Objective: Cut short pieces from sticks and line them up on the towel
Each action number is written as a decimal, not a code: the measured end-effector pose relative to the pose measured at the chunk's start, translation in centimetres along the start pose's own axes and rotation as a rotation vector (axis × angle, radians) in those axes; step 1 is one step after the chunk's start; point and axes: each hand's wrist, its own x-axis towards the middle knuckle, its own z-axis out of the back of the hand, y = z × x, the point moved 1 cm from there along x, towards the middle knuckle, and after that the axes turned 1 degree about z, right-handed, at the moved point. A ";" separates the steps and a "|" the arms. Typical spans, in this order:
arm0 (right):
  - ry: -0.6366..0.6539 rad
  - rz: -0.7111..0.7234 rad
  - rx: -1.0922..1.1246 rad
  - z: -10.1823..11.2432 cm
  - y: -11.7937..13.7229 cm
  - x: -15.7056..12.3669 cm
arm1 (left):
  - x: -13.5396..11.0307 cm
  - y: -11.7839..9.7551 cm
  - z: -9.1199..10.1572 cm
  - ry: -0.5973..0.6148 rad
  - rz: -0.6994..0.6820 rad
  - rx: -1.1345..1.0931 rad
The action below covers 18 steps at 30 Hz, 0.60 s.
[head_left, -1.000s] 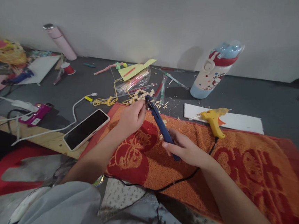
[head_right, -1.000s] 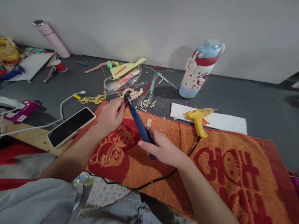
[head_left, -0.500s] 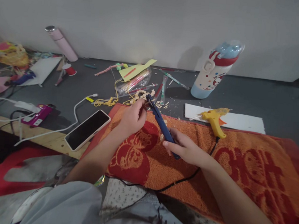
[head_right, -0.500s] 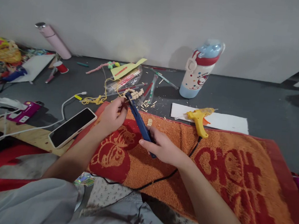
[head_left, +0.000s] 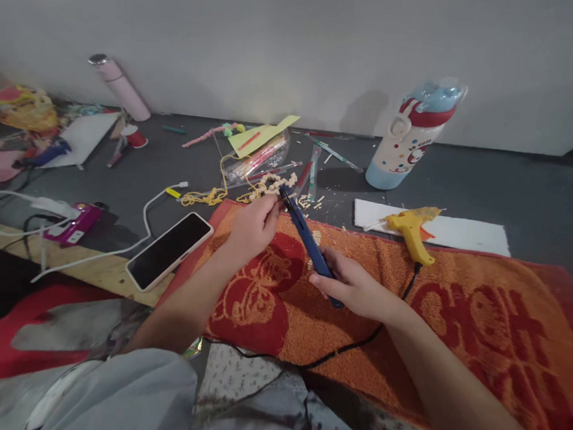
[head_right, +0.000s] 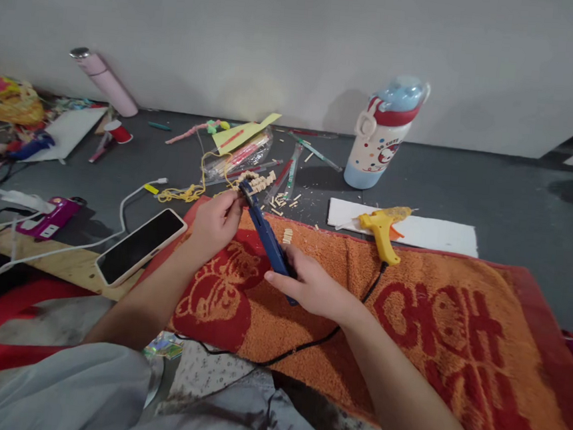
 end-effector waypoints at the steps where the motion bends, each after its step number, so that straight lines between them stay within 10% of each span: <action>1: -0.002 0.001 -0.015 0.0 0.0 0.0 | 0.0 0.1 -0.1 -0.003 -0.004 0.007; 18: -0.029 0.037 -0.026 0.1 -0.1 0.1 | 0.0 0.0 0.0 0.016 0.023 -0.025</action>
